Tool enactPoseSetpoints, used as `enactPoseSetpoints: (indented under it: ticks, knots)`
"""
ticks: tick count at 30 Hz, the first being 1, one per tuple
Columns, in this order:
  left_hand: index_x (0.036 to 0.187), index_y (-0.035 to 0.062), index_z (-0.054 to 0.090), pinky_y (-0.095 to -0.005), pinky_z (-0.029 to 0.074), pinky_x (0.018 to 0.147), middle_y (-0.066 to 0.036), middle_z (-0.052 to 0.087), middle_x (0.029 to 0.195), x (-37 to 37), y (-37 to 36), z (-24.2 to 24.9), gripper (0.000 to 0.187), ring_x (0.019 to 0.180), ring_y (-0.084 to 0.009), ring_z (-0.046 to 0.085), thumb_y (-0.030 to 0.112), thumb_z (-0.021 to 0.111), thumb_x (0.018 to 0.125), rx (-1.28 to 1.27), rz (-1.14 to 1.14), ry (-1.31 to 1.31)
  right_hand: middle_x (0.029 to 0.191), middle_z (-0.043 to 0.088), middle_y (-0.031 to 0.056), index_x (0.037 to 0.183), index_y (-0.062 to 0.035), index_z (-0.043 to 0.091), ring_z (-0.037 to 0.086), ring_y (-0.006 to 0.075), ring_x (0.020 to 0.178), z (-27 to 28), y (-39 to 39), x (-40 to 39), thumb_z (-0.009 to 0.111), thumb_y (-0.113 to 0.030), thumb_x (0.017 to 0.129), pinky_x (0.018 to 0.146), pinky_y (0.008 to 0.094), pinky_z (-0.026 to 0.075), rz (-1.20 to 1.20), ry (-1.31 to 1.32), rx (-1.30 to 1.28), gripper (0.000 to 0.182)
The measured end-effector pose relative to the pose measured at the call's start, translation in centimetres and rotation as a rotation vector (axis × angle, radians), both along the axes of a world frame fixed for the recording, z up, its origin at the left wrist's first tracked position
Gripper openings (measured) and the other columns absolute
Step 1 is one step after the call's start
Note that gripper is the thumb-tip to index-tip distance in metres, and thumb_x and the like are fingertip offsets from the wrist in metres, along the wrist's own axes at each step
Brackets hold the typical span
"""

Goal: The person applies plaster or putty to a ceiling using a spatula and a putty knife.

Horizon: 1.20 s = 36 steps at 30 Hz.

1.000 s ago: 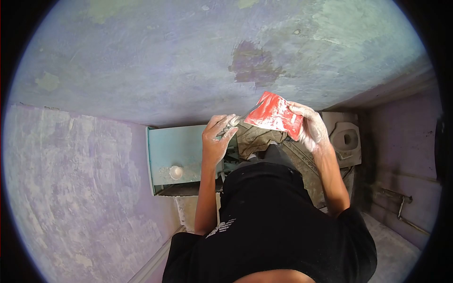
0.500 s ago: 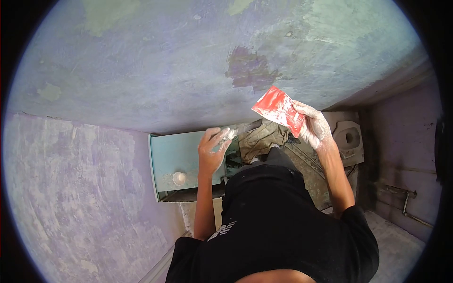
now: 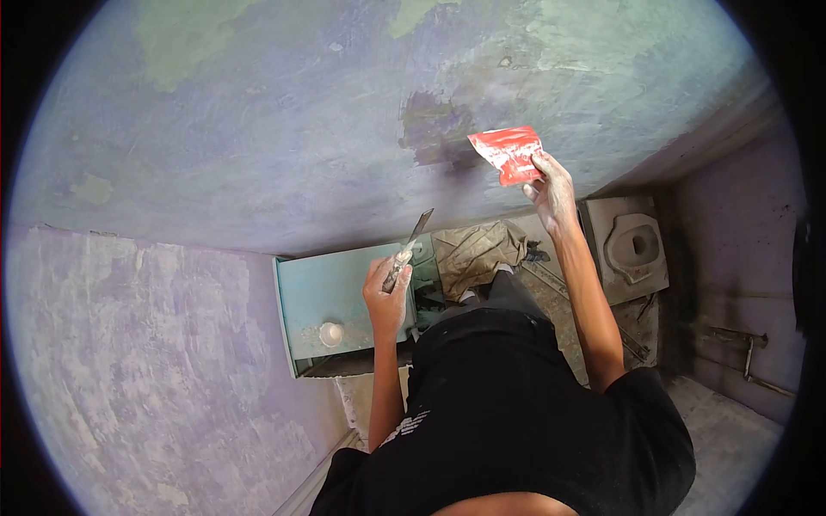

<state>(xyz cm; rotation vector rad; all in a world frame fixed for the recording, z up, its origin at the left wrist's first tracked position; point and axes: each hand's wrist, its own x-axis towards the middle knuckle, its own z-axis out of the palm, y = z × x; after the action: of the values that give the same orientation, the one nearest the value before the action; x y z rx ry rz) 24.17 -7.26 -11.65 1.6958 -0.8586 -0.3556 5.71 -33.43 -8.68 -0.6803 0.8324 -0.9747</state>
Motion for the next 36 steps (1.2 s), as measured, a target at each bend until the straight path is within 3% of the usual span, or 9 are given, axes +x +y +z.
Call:
enactPoseSetpoints:
  ticks: [7, 8, 12, 16, 19, 23, 27, 31, 36]
  knots:
    - [0.105, -0.0033, 0.066, -0.0241, 0.043, 0.067, -0.005, 0.058, 0.089, -0.7, 1.3, 0.3, 0.025, 0.074, -0.0115, 0.051, 0.010, 0.071, 0.084, 0.064, 0.015, -0.029, 0.085, 0.062, 0.0025, 0.098, -0.0031, 0.064, 0.059, 0.0098, 0.073, -1.4, -5.1, 2.9, 0.060, -0.010, 0.090, 0.059, 0.0232, 0.051, -0.039, -0.019, -0.094, 0.011]
    - [0.105, -0.0032, 0.066, -0.0242, 0.043, 0.067, -0.006, 0.058, 0.088, -0.8, 1.5, 0.3, 0.025, 0.074, -0.0118, 0.051, 0.010, 0.071, 0.084, 0.062, 0.024, -0.015, 0.085, 0.063, 0.0065, 0.092, 0.0035, 0.064, 0.061, 0.0120, 0.071, -1.8, -6.7, 3.3, 0.061, -0.006, 0.089, 0.060, 0.0226, 0.053, -0.064, -0.071, -0.120, 0.010]
    - [0.105, -0.0033, 0.066, -0.0245, 0.043, 0.067, -0.006, 0.059, 0.088, -1.4, 2.0, 0.1, 0.025, 0.073, -0.0124, 0.052, 0.011, 0.071, 0.085, 0.038, 0.043, 0.024, 0.087, 0.062, 0.0139, 0.086, 0.0141, 0.060, 0.065, 0.0223, 0.078, 1.6, -8.9, 5.1, 0.063, 0.001, 0.085, 0.071, 0.0270, 0.060, -0.193, -0.187, -0.106, 0.013]
    - [0.105, -0.0028, 0.066, -0.0249, 0.043, 0.068, -0.006, 0.059, 0.089, -1.8, 2.6, 0.2, 0.025, 0.075, -0.0129, 0.053, 0.012, 0.070, 0.085, 0.077, 0.040, 0.014, 0.089, 0.062, 0.0156, 0.088, 0.0153, 0.059, 0.066, 0.0268, 0.084, 6.3, -9.4, 4.6, 0.063, 0.002, 0.085, 0.075, 0.0282, 0.061, -0.107, -0.129, -0.128, 0.014]
    - [0.105, -0.0023, 0.066, -0.0250, 0.043, 0.069, -0.006, 0.059, 0.089, -2.2, 2.6, 0.3, 0.025, 0.076, -0.0129, 0.053, 0.013, 0.070, 0.086, 0.053, 0.015, 0.026, 0.093, 0.062, 0.0174, 0.091, 0.0154, 0.059, 0.066, 0.0298, 0.090, 9.2, -9.3, 3.1, 0.063, 0.001, 0.086, 0.080, 0.0286, 0.059, -0.091, -0.308, -0.183, 0.015]
    - [0.105, -0.0026, 0.066, -0.0250, 0.043, 0.069, -0.005, 0.058, 0.089, -3.4, 3.5, 1.5, 0.025, 0.076, -0.0132, 0.052, 0.013, 0.070, 0.086, 0.089, 0.037, -0.020, 0.099, 0.064, 0.0149, 0.098, 0.0118, 0.061, 0.065, 0.0222, 0.091, 9.1, -6.0, 0.5, 0.059, -0.006, 0.089, 0.081, 0.0256, 0.053, -0.016, -0.285, -0.272, 0.020]
    - [0.104, -0.0039, 0.065, -0.0261, 0.043, 0.068, -0.006, 0.057, 0.088, -5.4, 5.4, 1.9, 0.025, 0.075, -0.0141, 0.052, 0.014, 0.068, 0.087, 0.092, 0.141, -0.033, 0.089, 0.066, 0.0076, 0.103, 0.0053, 0.063, 0.060, 0.0089, 0.073, 2.3, -3.9, -3.5, 0.059, -0.004, 0.088, 0.060, 0.0218, 0.047, 0.055, -0.121, -0.263, 0.018]
    - [0.104, -0.0056, 0.062, -0.0289, 0.044, 0.070, -0.009, 0.059, 0.087, -8.3, 8.0, 0.8, 0.028, 0.076, -0.0173, 0.054, 0.016, 0.067, 0.088, 0.177, 0.272, 0.002, 0.080, 0.064, 0.0039, 0.106, 0.0022, 0.062, 0.056, 0.0065, 0.061, -3.9, 2.5, -5.0, 0.064, -0.003, 0.087, 0.049, 0.0204, 0.045, 0.143, 0.043, 0.055, 0.021]
    - [0.103, -0.0045, 0.062, -0.0317, 0.046, 0.075, -0.014, 0.064, 0.089, -15.4, 12.7, -1.3, 0.031, 0.080, -0.0199, 0.058, 0.024, 0.065, 0.090, 0.345, 0.402, 0.112, 0.096, 0.067, -0.0007, 0.116, -0.0066, 0.061, 0.063, 0.0075, 0.076, -7.3, 8.2, -7.1, 0.065, -0.006, 0.087, 0.062, 0.0222, 0.052, 0.329, -0.104, 0.174, 0.029]
